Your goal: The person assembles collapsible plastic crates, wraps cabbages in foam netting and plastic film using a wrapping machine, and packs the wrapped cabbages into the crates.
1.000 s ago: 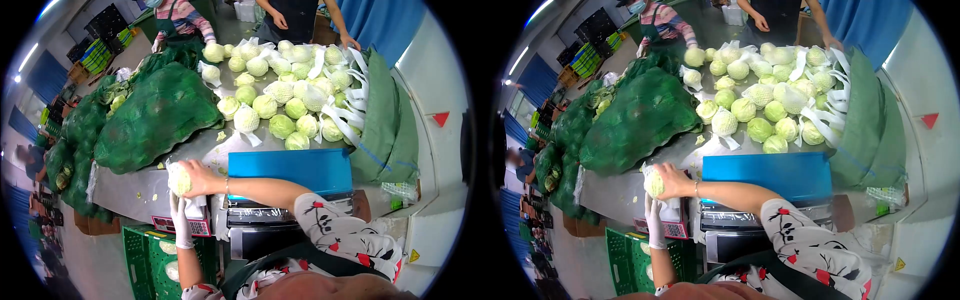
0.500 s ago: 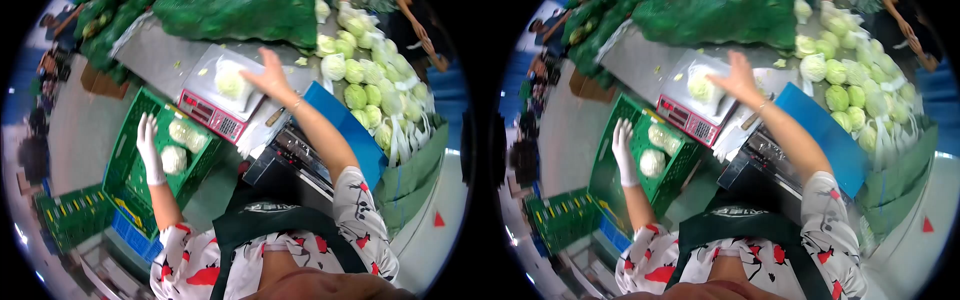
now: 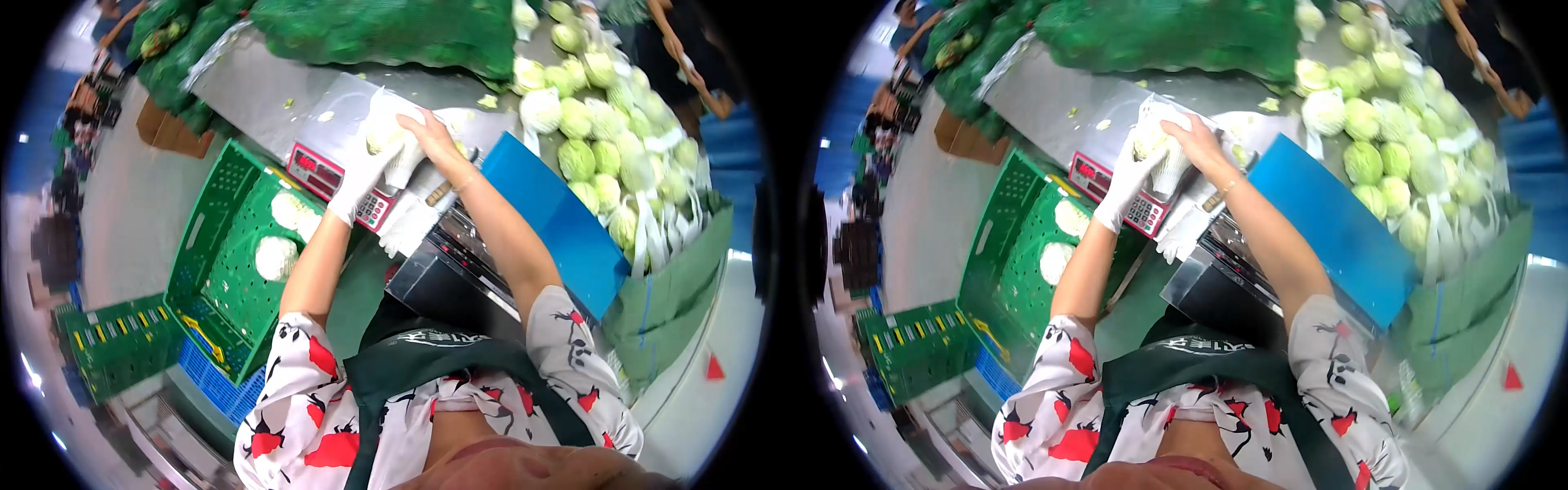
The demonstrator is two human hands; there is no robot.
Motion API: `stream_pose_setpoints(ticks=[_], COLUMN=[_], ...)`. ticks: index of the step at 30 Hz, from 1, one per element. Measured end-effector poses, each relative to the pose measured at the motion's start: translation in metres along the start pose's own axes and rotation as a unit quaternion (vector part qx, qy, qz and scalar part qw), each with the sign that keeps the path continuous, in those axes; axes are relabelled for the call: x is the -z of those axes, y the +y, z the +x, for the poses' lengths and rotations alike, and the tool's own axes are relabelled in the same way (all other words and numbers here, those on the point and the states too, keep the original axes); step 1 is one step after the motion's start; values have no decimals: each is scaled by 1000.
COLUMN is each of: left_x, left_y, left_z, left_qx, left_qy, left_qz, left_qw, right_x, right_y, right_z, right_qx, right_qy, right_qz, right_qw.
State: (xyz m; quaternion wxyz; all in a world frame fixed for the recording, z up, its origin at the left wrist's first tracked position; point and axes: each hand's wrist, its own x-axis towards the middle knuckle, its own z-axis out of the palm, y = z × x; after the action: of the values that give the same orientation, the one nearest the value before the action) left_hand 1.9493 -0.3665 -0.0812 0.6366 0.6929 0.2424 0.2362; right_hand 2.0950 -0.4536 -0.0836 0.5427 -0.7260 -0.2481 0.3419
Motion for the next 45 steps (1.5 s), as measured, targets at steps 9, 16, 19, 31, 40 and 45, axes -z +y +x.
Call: stream_pose_setpoints(ticks=[9,16,19,31,40,45], left_x=[-234,-245,-175,-120,-97,-212], left_y=[67,31,54,-16,127,104], left_z=[-81,-107,-107,-112,-116,-45], left_qx=[-46,-181,-275,-10,-2,-308], left_qy=[-294,-307,-200,-281,-455,-438], left_qz=[140,223,336,244,-262,205], left_qw=[944,907,878,928,851,819], right_x=[208,222,218,160,227,284], right_y=[48,91,94,162,29,14], right_z=[-233,-305,-364,-384,-503,-360], right_qx=[-30,-91,-55,-46,195,131], right_qy=[330,451,570,514,149,260], right_qz=[143,-60,-230,-213,265,-212], right_qw=[933,886,787,830,933,933])
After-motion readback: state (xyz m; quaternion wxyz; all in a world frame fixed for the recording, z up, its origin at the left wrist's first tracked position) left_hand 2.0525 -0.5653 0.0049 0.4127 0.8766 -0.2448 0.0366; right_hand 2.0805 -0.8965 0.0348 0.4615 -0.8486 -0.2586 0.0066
